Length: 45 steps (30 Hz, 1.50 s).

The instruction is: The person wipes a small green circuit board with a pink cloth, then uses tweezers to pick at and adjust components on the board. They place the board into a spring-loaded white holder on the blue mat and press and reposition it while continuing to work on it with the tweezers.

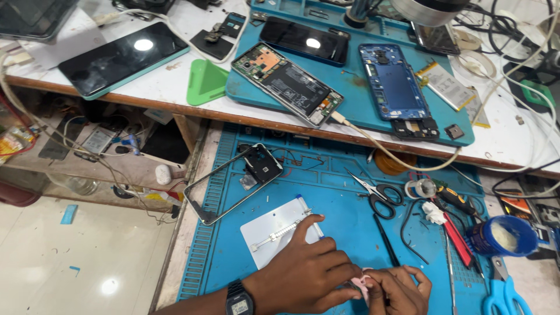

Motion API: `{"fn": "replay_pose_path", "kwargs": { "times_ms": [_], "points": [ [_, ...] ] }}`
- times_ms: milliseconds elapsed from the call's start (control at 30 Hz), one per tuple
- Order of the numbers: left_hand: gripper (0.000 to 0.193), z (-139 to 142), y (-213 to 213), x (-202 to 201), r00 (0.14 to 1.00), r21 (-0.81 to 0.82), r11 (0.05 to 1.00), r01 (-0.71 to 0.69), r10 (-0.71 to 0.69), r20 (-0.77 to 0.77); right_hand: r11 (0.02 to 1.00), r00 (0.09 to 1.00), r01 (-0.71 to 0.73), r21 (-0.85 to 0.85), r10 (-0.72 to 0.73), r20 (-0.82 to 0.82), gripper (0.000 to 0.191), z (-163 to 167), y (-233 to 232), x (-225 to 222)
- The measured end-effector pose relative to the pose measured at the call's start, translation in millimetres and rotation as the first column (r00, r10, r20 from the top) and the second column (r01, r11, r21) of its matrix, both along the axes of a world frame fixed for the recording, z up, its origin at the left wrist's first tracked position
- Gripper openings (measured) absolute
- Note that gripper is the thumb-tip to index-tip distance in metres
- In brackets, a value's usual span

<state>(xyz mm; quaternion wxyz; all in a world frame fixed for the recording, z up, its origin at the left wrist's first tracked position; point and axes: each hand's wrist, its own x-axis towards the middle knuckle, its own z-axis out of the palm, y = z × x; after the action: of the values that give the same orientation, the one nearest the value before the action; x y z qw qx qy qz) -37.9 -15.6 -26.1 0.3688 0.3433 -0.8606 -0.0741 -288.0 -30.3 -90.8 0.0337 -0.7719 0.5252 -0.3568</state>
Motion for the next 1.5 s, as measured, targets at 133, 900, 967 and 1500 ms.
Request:
{"fn": "replay_pose_path", "kwargs": {
  "times_ms": [133,900,967,1500],
  "points": [
    [0.025,4.1,-0.5,-2.2,0.999,0.041,0.998,-0.046,0.047,-0.012,0.979,0.985,-0.173,-0.106,0.174,0.004,0.006,20.8,-1.9,15.5],
    [0.015,9.7,2.0,4.2,0.999,-0.023,0.999,0.044,-0.044,-0.019,0.991,0.979,-0.132,0.011,0.129,0.156,0.005,36.3,14.7,33.4],
    [0.02,9.7,1.0,1.7,1.0,-0.01,1.0,0.014,-0.014,-0.012,0.99,0.976,-0.132,0.053,0.121,0.183,0.006,36.3,16.8,33.3],
    [0.04,18.0,0.1,0.7,0.99,0.0,0.99,-0.138,0.138,-0.033,0.996,0.925,-0.059,0.063,0.031,0.379,0.013,26.7,25.7,34.2]
  ]
}}
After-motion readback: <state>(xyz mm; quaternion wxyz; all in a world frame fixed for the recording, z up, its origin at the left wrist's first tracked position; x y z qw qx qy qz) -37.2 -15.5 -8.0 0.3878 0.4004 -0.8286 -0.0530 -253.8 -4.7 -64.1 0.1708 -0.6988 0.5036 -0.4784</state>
